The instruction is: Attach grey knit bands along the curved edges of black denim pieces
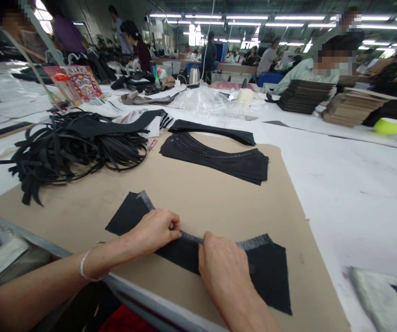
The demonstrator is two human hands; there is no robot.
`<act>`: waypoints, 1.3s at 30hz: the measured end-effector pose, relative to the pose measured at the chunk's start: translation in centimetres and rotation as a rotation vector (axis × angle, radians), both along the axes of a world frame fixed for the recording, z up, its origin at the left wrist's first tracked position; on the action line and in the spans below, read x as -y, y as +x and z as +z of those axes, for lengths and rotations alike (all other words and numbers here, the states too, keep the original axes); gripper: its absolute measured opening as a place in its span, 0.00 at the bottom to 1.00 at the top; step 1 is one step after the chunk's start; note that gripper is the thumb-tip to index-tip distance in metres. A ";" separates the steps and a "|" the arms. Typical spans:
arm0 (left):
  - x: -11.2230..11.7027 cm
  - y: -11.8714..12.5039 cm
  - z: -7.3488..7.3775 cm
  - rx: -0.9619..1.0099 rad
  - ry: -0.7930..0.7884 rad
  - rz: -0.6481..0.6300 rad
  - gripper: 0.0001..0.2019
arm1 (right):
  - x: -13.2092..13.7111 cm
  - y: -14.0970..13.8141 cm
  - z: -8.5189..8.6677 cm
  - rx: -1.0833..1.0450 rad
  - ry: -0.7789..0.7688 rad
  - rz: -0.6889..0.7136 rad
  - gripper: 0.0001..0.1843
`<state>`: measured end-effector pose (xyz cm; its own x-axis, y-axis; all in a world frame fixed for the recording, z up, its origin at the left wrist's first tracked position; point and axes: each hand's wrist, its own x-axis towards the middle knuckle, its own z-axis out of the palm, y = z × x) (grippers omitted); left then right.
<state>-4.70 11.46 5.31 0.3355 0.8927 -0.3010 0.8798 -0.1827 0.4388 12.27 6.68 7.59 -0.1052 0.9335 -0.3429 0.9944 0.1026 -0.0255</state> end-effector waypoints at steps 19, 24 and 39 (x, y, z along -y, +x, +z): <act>0.2 -0.1 -0.3 0.011 0.016 0.016 0.07 | -0.2 0.2 -0.6 -0.002 -0.019 -0.009 0.15; 0.2 0.1 -0.4 0.001 0.045 0.018 0.06 | -0.2 0.1 -0.7 0.013 -0.030 0.000 0.15; 2.4 0.4 -0.9 0.031 0.356 0.048 0.08 | 0.3 0.3 -0.8 -0.012 -0.012 -0.066 0.10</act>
<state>-4.29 9.09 4.41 0.2944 0.9548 0.0417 0.8784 -0.2876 0.3817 12.54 6.40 6.78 -0.0476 0.9343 -0.3532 0.9986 0.0363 -0.0386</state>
